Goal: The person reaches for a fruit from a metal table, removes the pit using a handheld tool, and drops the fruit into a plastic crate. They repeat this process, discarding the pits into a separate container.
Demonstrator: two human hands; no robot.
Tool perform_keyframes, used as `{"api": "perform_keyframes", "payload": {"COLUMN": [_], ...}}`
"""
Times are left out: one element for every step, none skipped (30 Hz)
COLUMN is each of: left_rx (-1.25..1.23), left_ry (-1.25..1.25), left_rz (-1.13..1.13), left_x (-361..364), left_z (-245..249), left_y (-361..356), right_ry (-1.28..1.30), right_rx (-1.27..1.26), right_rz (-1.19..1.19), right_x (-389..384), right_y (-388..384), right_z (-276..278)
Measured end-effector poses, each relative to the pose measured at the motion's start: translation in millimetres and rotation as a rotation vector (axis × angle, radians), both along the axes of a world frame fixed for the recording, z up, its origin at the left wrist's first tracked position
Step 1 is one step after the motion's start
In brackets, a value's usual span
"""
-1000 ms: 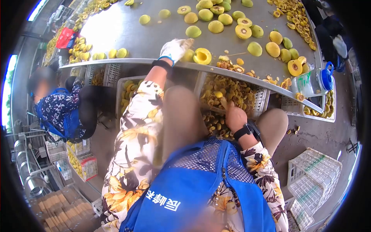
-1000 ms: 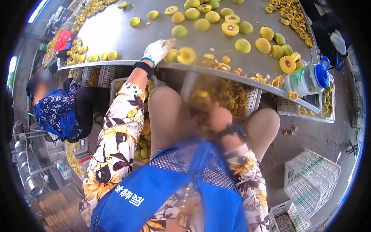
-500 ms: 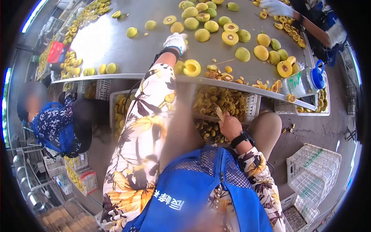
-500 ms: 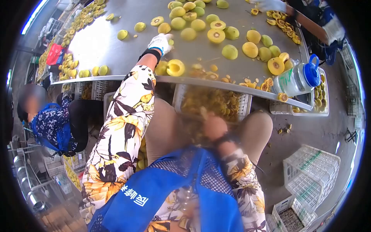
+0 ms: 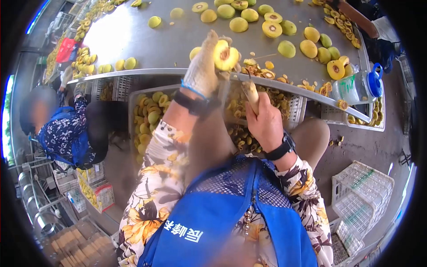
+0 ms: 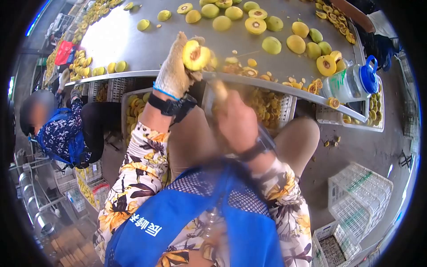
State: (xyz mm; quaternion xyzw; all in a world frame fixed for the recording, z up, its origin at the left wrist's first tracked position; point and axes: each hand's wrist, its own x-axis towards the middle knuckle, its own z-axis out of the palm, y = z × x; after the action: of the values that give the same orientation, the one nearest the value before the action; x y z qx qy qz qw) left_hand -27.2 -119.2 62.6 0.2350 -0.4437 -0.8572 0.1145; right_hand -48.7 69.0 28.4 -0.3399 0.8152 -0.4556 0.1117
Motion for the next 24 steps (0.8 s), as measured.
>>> {"api": "perform_keyframes", "payload": {"left_rx": [0.006,-0.247,-0.497,-0.428,-0.360,-0.292,-0.084,0.124,0.101,0.070,0.039,0.007,-0.001,-0.009,-0.016,-0.028,-0.039,-0.051,0.035,0.122,0.208,0.243,0.279,0.314], "left_ry": [0.023,-0.019,-0.061,-0.040,-0.018,0.005,0.058,0.110,0.118,0.132,0.146,0.159,0.153,0.146,0.140,0.105,0.070,0.036,0.032,0.027,0.023,0.003,-0.020,-0.042], "left_rz": [0.081,0.066,0.050,0.084,0.119,0.155,0.181,0.204,0.242,0.270,0.299,0.329,0.334,0.341,0.348,0.311,0.275,0.239,0.185,0.129,0.074,0.062,0.049,0.037], "left_x": [0,3,7,8,8,9,9,10,9,8,8,8,8,8,8,8,10,12,14,16,19,18,17,18], "left_z": [-14,-23,-33,-39,-45,-52,-29,-13,-10,-12,-17,-21,-23,-25,-26,-26,-25,-24,-21,-17,-16,-17,-19,-21], "left_y": [11,15,20,24,28,33,48,60,67,70,73,74,75,75,75,73,70,67,64,61,59,56,52,50], "right_ry": [0.002,0.006,0.049,0.093,0.017,-0.058,-0.066,-0.074,-0.081,-0.079,-0.078,-0.077,-0.091,-0.105,-0.119,-0.135,-0.152,-0.167,-0.161,-0.157,-0.152,-0.152,-0.154,-0.157], "right_rx": [-0.016,-0.033,-0.022,-0.011,-0.008,-0.005,-0.008,-0.011,-0.014,-0.013,-0.012,-0.011,-0.016,-0.019,-0.022,0.013,0.049,0.083,0.097,0.112,0.126,0.142,0.158,0.173], "right_rz": [0.004,0.007,0.035,0.061,0.026,-0.009,-0.012,-0.015,-0.019,-0.021,-0.021,-0.021,-0.008,0.006,0.020,0.031,0.044,0.057,0.087,0.117,0.147,0.138,0.130,0.122], "right_x": [-2,-3,-3,-3,-2,0,2,4,6,7,9,11,13,15,16,16,16,16,15,14,13,12,12,12], "right_y": [-3,-4,-3,-2,-2,-2,-1,0,1,2,2,2,3,4,5,6,7,7,8,9,10,10,9,9], "right_z": [1,5,10,15,10,5,3,1,1,1,1,1,2,3,3,5,7,9,11,12,12,9,4,1]}}
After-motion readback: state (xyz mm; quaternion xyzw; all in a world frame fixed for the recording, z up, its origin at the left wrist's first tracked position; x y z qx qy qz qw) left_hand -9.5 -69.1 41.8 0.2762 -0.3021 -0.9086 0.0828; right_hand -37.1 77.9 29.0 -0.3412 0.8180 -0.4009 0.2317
